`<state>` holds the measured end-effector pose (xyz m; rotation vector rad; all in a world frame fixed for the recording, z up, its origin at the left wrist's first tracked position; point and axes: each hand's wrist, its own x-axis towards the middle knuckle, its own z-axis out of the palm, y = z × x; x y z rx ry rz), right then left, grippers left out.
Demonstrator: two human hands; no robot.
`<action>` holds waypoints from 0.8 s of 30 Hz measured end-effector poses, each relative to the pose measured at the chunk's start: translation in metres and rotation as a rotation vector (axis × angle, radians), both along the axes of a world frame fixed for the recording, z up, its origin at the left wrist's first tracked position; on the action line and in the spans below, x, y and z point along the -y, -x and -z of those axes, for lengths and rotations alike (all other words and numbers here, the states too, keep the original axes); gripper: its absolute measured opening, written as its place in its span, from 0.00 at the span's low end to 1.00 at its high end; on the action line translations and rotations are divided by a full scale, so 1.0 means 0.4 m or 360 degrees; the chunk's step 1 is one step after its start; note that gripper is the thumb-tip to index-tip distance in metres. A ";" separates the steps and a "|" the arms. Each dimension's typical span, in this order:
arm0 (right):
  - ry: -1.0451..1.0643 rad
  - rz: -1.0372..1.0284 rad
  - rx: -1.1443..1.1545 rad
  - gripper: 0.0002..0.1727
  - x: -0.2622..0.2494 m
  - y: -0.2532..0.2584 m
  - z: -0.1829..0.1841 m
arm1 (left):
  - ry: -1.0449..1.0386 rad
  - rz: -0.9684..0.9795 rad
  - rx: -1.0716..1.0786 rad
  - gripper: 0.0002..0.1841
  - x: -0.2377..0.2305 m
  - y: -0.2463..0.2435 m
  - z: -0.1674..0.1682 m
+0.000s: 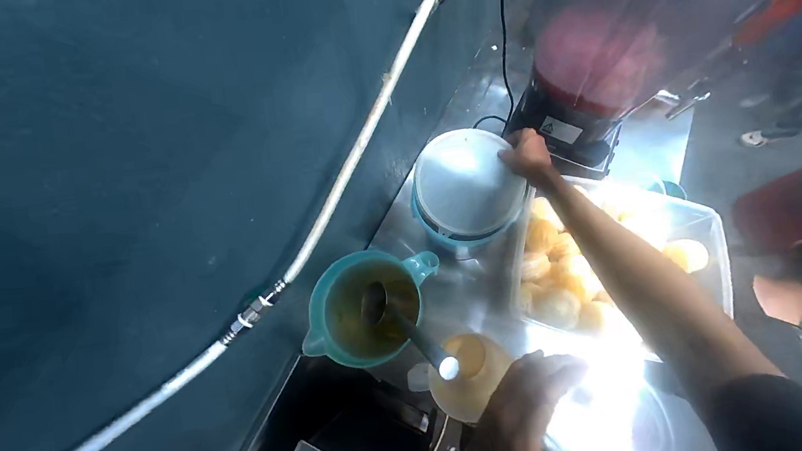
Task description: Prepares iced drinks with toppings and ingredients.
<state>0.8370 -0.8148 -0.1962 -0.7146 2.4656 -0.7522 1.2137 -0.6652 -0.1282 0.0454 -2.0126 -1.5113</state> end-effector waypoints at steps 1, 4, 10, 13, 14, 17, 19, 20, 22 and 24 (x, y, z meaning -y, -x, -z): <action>0.0135 0.0017 0.0107 0.18 -0.021 0.011 -0.027 | 0.0082 0.0010 0.0000 0.46 0.002 0.016 0.001; 0.0420 0.0026 0.0262 0.15 -0.164 0.043 -0.157 | 0.0127 0.0068 0.0023 0.46 0.020 0.044 0.007; 0.0337 0.0085 0.0483 0.12 -0.628 0.141 -0.237 | -0.0042 -0.0061 0.0018 0.47 0.063 0.083 0.051; 0.0044 0.0094 0.0323 0.10 -0.712 0.137 -0.218 | -0.0137 -0.0180 0.0049 0.47 0.084 0.110 0.087; -0.0153 0.0044 0.0166 0.12 -0.706 0.135 -0.203 | -0.0195 -0.0237 0.0068 0.47 0.091 0.118 0.098; -0.0352 -0.0058 -0.0442 0.23 -0.601 0.095 -0.147 | -0.0310 -0.0471 0.0196 0.51 0.108 0.140 0.124; -0.0135 -0.0239 -0.0743 0.25 -0.496 0.037 -0.116 | -0.0318 -0.0653 0.0255 0.52 0.110 0.156 0.139; -0.0018 -0.0375 -0.0814 0.23 -0.433 0.003 -0.099 | -0.0314 -0.0721 0.0275 0.52 0.110 0.164 0.145; 0.0134 -0.0755 -0.0787 0.19 -0.294 -0.058 -0.066 | -0.0288 -0.0809 0.0318 0.53 0.112 0.171 0.165; 0.0137 -0.1216 -0.0873 0.18 -0.148 -0.088 -0.003 | -0.0223 -0.0810 0.0378 0.52 0.122 0.173 0.195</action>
